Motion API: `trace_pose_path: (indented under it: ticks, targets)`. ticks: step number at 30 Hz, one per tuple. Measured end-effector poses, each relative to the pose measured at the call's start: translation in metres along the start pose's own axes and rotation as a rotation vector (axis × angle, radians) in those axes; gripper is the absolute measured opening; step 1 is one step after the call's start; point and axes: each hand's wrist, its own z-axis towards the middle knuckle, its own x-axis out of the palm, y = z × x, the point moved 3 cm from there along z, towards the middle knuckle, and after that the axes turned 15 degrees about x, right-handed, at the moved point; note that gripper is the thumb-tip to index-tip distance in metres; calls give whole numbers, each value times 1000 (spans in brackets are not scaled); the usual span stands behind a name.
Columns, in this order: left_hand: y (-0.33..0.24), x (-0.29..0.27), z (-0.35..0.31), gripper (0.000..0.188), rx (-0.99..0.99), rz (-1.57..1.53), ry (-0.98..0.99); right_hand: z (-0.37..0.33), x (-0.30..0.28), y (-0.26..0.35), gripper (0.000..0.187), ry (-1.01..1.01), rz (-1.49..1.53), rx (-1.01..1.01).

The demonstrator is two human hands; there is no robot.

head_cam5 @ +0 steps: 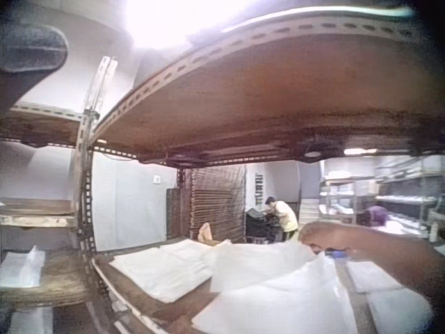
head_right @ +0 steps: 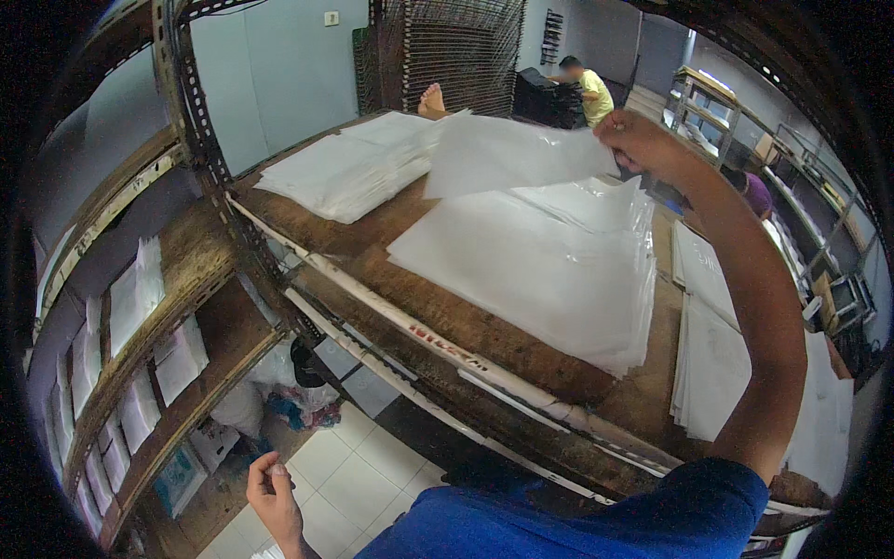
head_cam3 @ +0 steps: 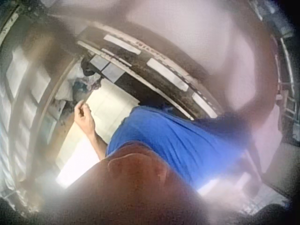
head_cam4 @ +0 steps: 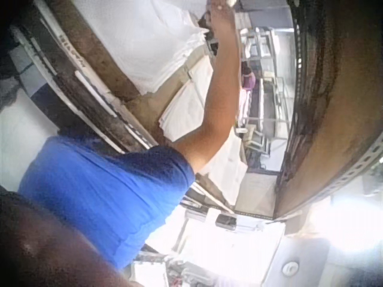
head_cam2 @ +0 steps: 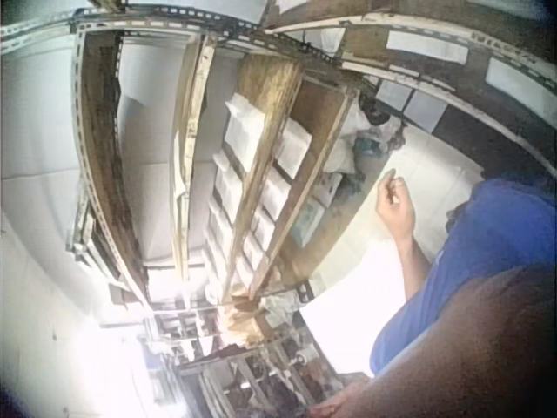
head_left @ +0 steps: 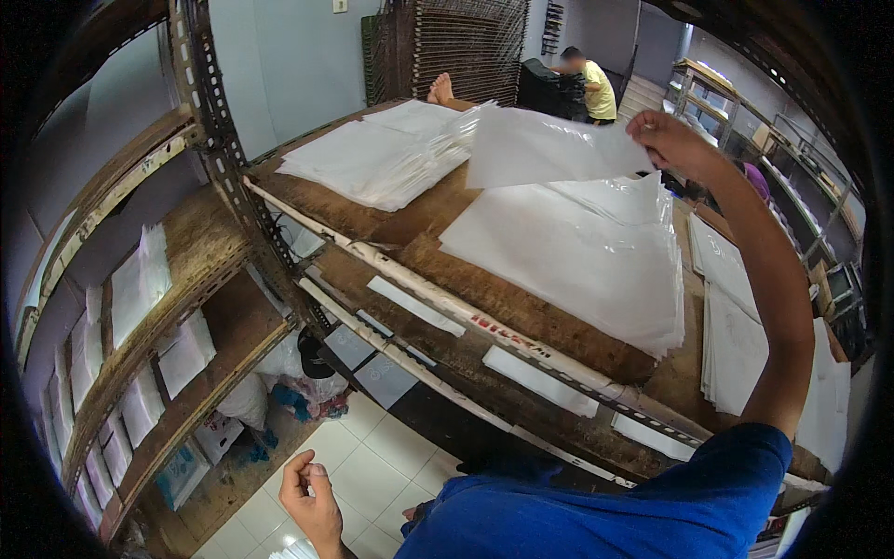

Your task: The person repeatedly picks up white plastic sheets from a table and places them onto a metal shelf. The person handles the sheets one at a time, stacking them in neat piles on the shelf.

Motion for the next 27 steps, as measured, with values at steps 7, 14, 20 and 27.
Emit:
trace_pose_path:
  ticks: [7,14,20,27]
  targets:
    - [-3,30,-10,19,50,-11,51,42,-4,-81,11,-97,-377,-4]
    - [-7,39,-32,20,-4,-11,58,107,-58,-179,17,-111,-94,-115]
    - [-10,38,-51,19,5,19,42,42,-10,-103,20,-86,-756,-148]
    - [-17,35,-64,18,0,55,46,34,-16,-93,22,-89,-698,-179]
